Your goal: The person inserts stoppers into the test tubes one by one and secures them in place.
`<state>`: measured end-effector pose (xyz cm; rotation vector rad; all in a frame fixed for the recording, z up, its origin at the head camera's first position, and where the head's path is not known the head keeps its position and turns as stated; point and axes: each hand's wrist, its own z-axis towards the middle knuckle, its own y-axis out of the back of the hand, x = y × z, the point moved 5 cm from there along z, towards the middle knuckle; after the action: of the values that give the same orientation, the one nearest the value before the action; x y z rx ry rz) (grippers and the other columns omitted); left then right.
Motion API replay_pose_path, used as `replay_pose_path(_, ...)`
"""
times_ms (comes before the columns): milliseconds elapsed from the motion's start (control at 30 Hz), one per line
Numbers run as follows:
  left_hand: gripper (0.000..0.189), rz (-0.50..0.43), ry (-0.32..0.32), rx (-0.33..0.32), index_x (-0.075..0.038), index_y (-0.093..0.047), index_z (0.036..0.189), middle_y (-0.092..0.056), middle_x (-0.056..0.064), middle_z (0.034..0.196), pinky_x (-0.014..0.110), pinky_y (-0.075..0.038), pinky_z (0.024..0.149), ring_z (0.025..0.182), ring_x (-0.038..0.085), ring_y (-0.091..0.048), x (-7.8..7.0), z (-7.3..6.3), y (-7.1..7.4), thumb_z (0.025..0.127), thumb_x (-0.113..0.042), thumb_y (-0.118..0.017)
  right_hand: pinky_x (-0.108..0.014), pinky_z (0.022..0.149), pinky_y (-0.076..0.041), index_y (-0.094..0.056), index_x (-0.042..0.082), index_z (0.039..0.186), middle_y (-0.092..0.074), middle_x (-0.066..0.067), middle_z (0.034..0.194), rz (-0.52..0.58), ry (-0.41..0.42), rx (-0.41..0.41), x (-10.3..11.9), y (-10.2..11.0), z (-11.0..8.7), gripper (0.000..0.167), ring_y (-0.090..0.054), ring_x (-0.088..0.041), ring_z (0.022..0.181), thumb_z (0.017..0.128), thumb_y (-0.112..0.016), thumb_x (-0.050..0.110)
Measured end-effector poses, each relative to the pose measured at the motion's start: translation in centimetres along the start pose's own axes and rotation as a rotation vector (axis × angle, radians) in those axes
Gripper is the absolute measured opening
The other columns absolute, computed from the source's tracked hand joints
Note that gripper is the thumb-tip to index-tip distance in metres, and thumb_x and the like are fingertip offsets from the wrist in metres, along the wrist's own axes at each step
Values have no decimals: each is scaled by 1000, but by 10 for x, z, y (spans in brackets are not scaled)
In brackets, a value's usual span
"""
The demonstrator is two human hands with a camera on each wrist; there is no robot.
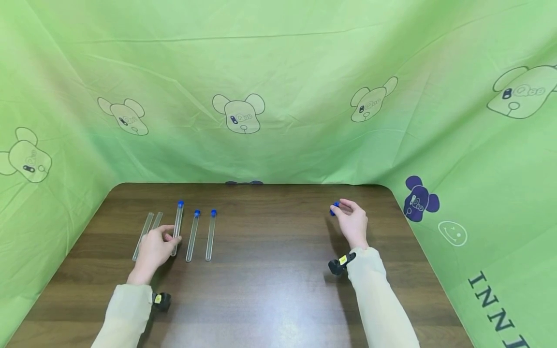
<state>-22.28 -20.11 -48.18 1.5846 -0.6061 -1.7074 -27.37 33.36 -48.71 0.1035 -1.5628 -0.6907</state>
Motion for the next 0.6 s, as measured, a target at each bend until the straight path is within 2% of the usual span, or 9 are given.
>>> replay_pose_path(167,38,44,15,66,10,-68,118,-64,3,70,46,-49,68,67,24,-62,2,0,-1,88,-11,-76,-22,86,-46,-60,0,138,-65,-18,131,-16,0,27,-1,-2,1,53,-62,-31,121,97,-72,31)
replay_pose_path(267,38,73,28,84,9,-68,118,-64,2,70,48,-49,69,70,26,-64,2,1,-2,88,-12,-76,-20,84,-46,-60,1,138,-66,-17,131,-32,-6,34,-2,-4,1,53,-63,-30,119,96,-73,31)
replay_pose_path(467,38,117,55,105,7,-69,118,-68,4,73,54,-52,72,78,34,-68,3,2,-3,87,-14,-76,-28,94,-46,-63,1,135,-68,-16,127,-60,15,22,-2,-4,1,50,-64,-30,118,95,-75,27)
replay_pose_path(600,38,133,75,123,7,-69,119,-72,11,81,56,-53,71,83,41,-68,3,2,-5,88,-14,-75,-32,97,-46,-63,-1,134,-68,-17,126,-70,29,17,-2,-4,0,48,-64,-30,118,95,-74,24)
